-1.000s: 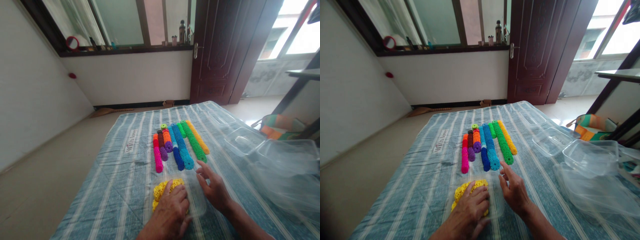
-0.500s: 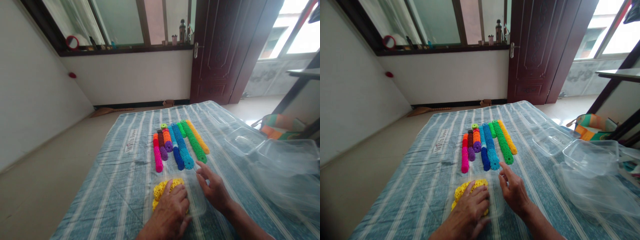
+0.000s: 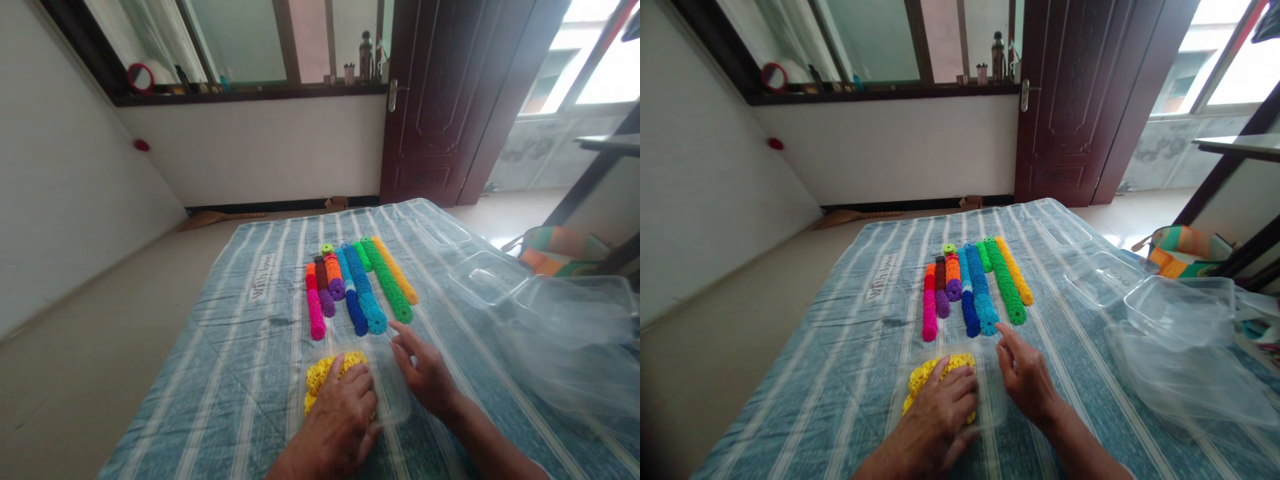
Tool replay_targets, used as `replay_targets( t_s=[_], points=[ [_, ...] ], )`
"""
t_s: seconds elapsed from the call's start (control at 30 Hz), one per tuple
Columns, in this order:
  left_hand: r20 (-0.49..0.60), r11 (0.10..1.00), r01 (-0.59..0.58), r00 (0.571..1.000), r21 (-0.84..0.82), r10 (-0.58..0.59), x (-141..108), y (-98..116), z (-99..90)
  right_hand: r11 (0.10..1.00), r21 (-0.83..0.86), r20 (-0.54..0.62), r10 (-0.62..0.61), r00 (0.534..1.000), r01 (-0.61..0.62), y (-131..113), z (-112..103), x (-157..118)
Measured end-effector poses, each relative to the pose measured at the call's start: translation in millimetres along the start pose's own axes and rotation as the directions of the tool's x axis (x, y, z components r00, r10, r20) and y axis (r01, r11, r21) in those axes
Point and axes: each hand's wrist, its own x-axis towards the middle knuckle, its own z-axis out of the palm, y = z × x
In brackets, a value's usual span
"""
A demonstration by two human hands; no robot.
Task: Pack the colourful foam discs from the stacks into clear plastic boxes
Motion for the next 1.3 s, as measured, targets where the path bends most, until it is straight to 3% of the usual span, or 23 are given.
replay_targets(
  t_s=[1.3],
  points=[
    [-0.009,0.999,-0.008,1.0,0.032,0.008,1.0,0.9,-0.2,1.0,-0.024,0.063,0.004,0.998,-0.003,5.3,0.8,-3.2]
  ],
)
